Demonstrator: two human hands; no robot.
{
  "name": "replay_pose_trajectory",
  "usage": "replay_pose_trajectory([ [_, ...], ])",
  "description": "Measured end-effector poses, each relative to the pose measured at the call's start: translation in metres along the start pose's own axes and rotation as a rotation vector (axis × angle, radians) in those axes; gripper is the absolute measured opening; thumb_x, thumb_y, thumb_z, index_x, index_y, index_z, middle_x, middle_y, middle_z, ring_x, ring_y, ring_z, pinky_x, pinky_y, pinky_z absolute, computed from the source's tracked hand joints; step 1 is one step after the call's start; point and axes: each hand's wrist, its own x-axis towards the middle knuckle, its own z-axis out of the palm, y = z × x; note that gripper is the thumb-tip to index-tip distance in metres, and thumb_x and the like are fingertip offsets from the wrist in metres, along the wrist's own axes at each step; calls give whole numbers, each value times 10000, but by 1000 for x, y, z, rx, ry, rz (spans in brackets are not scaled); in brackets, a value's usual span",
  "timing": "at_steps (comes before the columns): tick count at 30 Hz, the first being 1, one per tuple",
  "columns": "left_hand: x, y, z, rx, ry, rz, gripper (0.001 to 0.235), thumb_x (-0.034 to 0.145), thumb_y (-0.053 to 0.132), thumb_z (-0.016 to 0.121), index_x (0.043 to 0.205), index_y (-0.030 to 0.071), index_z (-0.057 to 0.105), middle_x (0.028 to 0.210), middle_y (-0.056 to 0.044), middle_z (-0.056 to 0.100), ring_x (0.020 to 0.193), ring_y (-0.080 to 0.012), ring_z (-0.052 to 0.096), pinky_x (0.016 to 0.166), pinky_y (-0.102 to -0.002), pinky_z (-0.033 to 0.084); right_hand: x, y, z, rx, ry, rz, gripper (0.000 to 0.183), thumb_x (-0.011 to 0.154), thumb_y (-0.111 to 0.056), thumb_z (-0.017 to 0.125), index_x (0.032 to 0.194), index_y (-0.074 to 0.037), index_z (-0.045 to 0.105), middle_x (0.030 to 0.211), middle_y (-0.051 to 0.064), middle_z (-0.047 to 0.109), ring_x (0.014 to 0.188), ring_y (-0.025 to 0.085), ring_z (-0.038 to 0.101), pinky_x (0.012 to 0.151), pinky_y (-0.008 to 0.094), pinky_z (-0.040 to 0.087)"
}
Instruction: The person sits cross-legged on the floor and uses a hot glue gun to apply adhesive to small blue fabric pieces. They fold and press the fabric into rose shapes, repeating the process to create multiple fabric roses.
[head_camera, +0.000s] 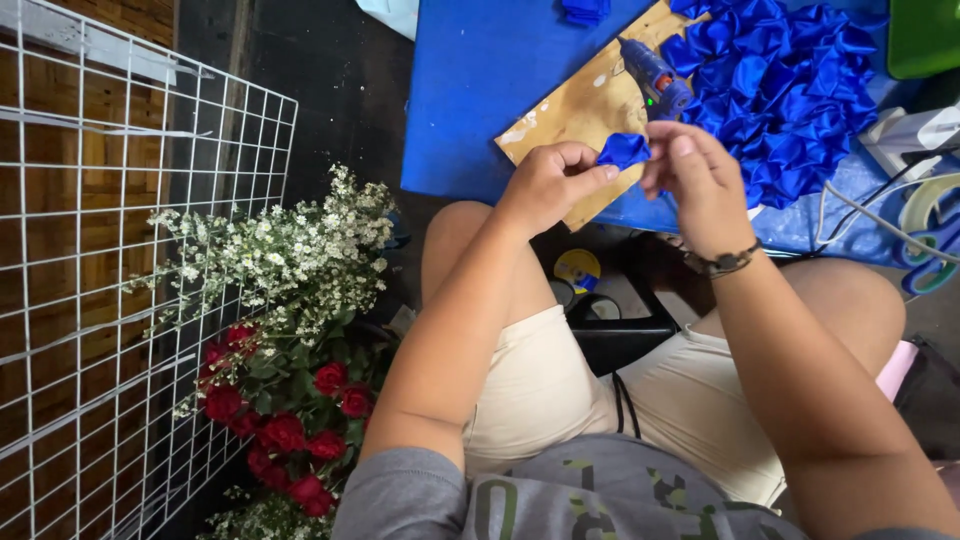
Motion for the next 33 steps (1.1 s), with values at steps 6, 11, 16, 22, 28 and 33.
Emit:
replay_pose_trajectory([
  [6, -7, -2, 16, 82, -30, 40, 308, 753, 332, 839, 978, 127, 790, 816, -66, 742, 741, -169, 674, 725, -318, 568, -9, 1, -18, -244, -49, 31, 154, 1042, -10, 683, 1187, 40, 688, 763, 120, 658, 688, 162, 639, 669, 276, 536],
  [11, 2, -20, 10, 90, 77, 74, 445, 801, 420, 838, 1187, 230, 725, 934, 2, 727, 827, -111, 643, 802, -281, 570, -16, -5, -47, -262, -17, 173, 158, 1000, -22, 697, 1155, 9, 696, 754, 136, 669, 623, 164, 627, 583, 273, 522],
  [16, 5, -20, 11, 41, 180, 157, 329, 891, 361, 797, 1169, 198, 730, 885, 25, 697, 790, -75, 622, 768, -243, 552, -21, 10, -91, -159, 266, 112, 205, 1050, -62, 701, 1246, -7, 676, 911, 125, 668, 660, 144, 664, 568, 243, 560],
  [22, 12, -34, 16, 110, 234, 215, 291, 927, 250, 754, 1196, 144, 723, 878, 4, 664, 800, -84, 621, 771, -247, 540, -25, 39, -121, -721, 477, -50, 259, 1059, -134, 810, 1269, -28, 704, 1004, 187, 705, 839, 360, 702, 681, 431, 555],
  [28, 22, -45, 17, 497, 479, 560, 250, 874, 159, 764, 1123, 163, 747, 854, -13, 688, 784, -184, 664, 759, -318, 564, -22, 36, -90, -620, 462, -53, 116, 1031, -180, 796, 1024, -110, 704, 901, 105, 693, 835, 317, 702, 719, 391, 537],
  [33, 21, -61, 27, 1073, 603, 461, 366, 721, 258, 808, 1077, 287, 727, 1251, -10, 610, 1228, -276, 569, 1006, -511, 449, -33, -10, -75, -676, 20, -9, 115, 940, -222, 768, 1020, -141, 754, 916, 94, 761, 914, 309, 737, 819, 410, 573],
])
